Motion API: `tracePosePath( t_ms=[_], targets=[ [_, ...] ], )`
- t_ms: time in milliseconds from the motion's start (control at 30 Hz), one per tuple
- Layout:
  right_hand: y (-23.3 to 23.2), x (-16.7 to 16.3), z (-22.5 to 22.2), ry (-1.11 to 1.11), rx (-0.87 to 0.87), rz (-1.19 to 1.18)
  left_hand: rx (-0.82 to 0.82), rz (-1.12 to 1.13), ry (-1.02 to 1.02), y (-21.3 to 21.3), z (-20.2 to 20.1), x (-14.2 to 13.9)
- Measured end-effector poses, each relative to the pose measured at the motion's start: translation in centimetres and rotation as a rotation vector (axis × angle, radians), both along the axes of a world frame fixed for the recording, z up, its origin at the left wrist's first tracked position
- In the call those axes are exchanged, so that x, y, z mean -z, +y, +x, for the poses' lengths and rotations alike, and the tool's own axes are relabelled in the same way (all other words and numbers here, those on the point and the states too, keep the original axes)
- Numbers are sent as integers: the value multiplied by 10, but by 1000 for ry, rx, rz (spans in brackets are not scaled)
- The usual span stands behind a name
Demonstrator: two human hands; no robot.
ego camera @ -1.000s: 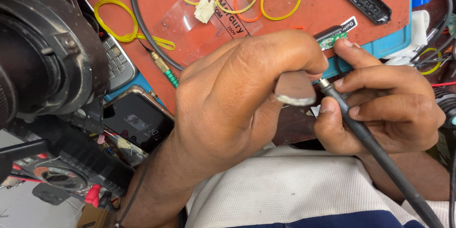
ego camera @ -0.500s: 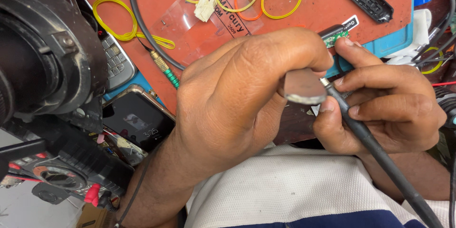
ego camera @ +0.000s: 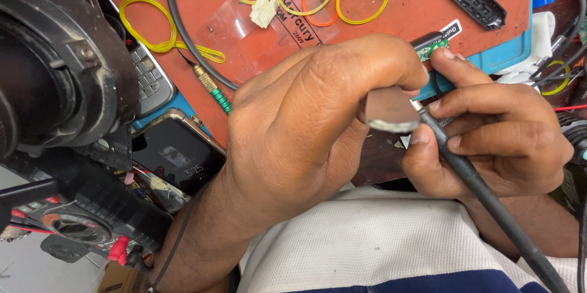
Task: The person sits at a cluttered electronics repair workbench and solders a small green circuit board, holding the board with one hand while applying a soldering iron to its contacts. They use a flat metal file or blade in the other hand to steady or scrape the board and reposition it as they work on different points.
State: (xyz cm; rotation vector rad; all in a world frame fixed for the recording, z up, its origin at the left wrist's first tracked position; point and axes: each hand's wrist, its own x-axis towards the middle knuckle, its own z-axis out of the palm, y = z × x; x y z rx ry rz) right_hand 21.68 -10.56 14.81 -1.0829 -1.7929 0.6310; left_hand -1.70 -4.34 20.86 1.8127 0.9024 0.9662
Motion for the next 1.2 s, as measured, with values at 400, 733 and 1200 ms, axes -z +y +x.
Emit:
tracePosePath(
  t_ms=[400,733,1200],
  targets=[
    [4,-8,-1,-56,-30,-25,0,0,-5,0,0,0],
    [-1,5,6,32,-36,2,-2,-3,-5,-1,-1,0],
    [2,3,7,-8,-36,18,-7,-26,-24,-3,-3,-1]
  ],
)
